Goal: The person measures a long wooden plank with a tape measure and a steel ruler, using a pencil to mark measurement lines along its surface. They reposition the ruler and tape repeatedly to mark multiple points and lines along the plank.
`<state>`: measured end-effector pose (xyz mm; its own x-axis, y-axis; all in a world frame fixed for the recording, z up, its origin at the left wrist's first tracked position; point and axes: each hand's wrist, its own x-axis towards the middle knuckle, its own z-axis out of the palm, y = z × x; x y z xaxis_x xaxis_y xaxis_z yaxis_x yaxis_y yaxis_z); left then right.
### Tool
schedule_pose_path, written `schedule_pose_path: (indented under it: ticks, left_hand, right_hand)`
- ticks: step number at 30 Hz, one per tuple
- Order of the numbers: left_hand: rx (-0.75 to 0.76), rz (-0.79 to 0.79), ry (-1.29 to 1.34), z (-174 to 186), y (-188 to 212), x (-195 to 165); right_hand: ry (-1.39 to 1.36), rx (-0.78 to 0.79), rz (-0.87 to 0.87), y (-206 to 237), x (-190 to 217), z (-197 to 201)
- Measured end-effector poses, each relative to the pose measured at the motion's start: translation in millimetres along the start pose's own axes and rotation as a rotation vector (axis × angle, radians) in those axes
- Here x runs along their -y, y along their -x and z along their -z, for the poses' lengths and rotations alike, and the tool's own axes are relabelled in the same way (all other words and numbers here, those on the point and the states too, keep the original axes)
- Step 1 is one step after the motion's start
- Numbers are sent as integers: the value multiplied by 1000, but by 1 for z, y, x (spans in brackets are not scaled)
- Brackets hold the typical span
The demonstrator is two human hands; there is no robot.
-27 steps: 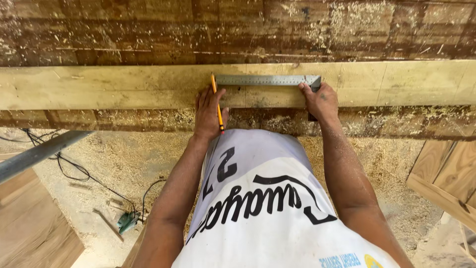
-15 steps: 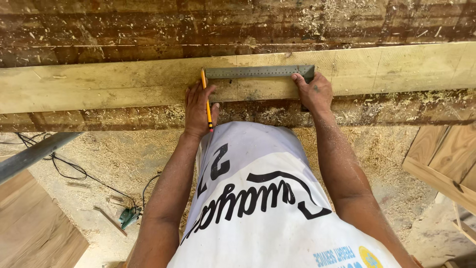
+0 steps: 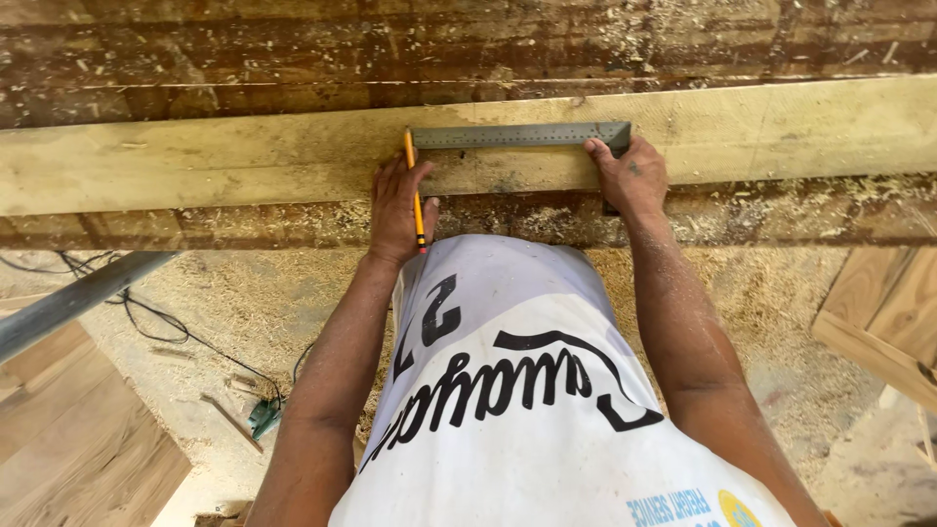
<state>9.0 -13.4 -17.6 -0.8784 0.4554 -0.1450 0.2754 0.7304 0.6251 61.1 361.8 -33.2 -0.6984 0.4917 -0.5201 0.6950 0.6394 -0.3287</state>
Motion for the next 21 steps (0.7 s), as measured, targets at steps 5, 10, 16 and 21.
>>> schedule_pose_path:
  ticks: [5,10,16,21]
  left_hand:
    - [4,-14,-9,2,10,0]
    - [7,-18,-9,-1,12,2]
    - [-14,-22,31,3,16,-1]
    - [-45,-51,9,30,-1,-8]
  right_hand:
    - [-9,78,-79,9,5,1]
    - [36,121,-113,10,2,-1]
    - [30,20,51,11,-8,-13]
    - [75,-28,95,0,3,-4]
